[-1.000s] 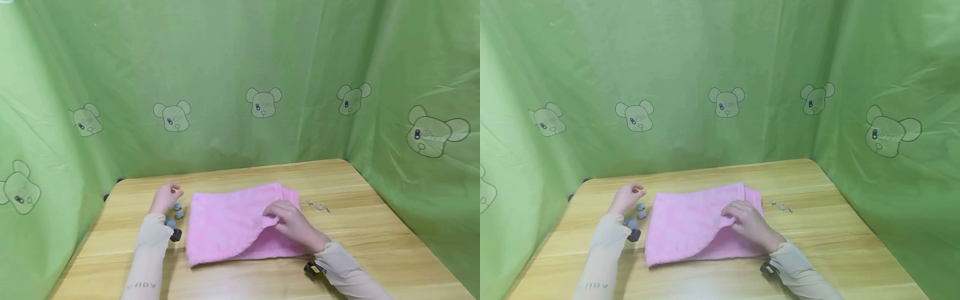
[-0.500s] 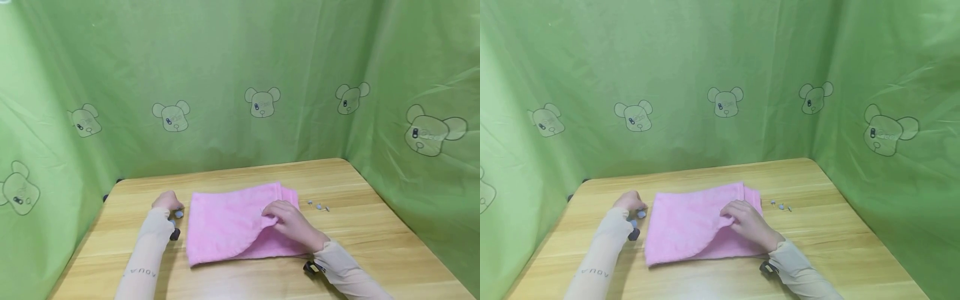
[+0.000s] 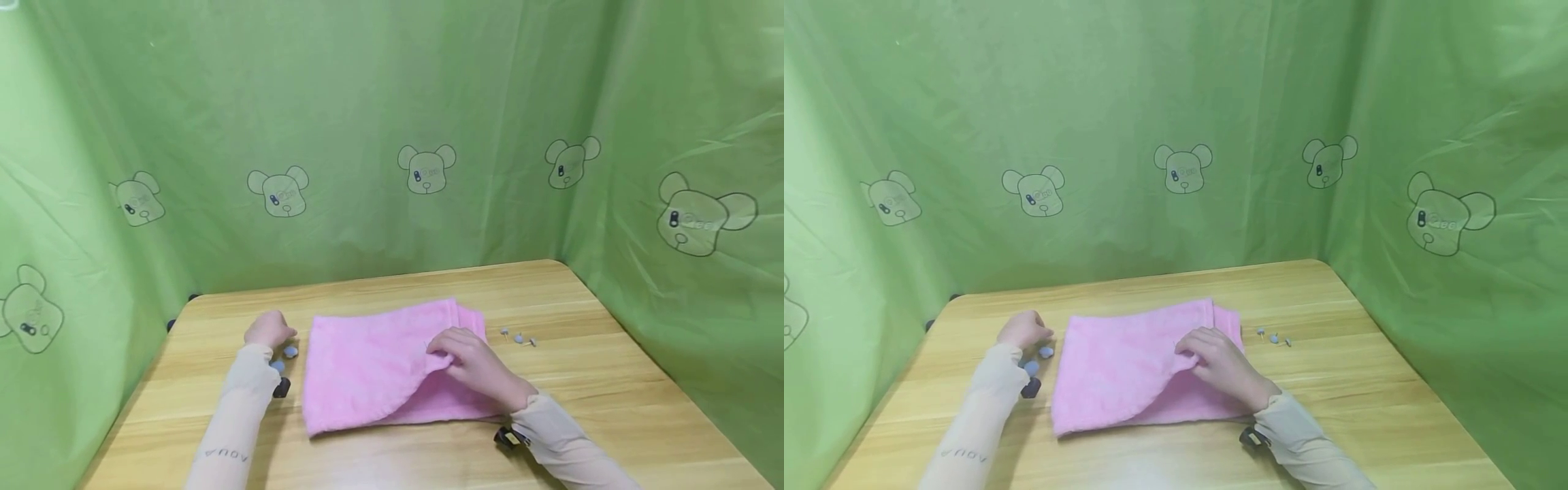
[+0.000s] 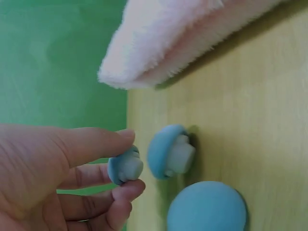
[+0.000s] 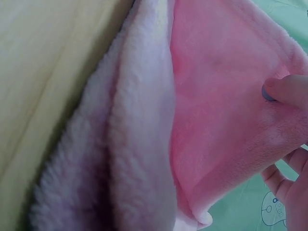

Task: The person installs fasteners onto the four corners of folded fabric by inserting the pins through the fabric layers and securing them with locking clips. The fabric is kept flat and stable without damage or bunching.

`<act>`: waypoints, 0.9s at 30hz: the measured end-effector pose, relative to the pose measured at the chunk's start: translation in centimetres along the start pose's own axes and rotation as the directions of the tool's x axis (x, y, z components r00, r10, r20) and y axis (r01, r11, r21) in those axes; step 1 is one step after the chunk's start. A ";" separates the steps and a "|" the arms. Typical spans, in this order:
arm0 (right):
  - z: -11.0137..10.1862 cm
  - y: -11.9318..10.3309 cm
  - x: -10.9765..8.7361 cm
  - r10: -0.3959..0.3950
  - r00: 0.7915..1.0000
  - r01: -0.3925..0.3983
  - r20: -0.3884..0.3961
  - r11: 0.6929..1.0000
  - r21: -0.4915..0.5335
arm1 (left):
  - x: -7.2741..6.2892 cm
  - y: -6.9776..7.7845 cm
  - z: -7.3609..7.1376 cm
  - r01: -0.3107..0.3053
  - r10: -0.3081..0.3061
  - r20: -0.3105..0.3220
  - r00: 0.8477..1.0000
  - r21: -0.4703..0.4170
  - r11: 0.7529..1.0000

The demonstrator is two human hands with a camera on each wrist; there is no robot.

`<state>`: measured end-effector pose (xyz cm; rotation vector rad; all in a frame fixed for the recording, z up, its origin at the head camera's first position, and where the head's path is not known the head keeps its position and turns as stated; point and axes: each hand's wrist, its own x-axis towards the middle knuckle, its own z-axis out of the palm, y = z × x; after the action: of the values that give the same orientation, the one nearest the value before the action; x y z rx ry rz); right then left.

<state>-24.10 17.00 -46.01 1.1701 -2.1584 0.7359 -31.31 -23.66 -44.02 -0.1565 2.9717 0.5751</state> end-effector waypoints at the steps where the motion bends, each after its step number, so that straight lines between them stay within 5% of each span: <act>1: 0.0 0.0 0.0 -0.001 1.000 0.001 -0.001 1.000 0.001 | -0.1 -0.1 -0.1 -0.011 0.011 -0.015 1.000 -0.017 1.000; 7: 0.1 0.0 0.0 -0.008 1.000 0.008 -0.002 1.000 -0.002 | -1.4 0.8 -0.8 -0.099 0.082 -0.108 0.991 -0.167 0.981; 15: 0.1 -0.1 0.0 -0.005 1.000 0.005 0.000 1.000 -0.015 | -3.3 4.8 -1.5 -0.215 0.160 -0.189 0.969 -0.321 0.922; 27: -0.1 -0.1 0.1 -0.016 1.000 0.016 0.003 1.000 -0.015 | -5.6 11.6 0.9 -0.370 0.293 -0.227 0.929 -0.582 0.724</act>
<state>-24.01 16.98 -45.89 1.1801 -2.1511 0.7106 -27.11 -12.20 -39.92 0.3198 2.7989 1.6350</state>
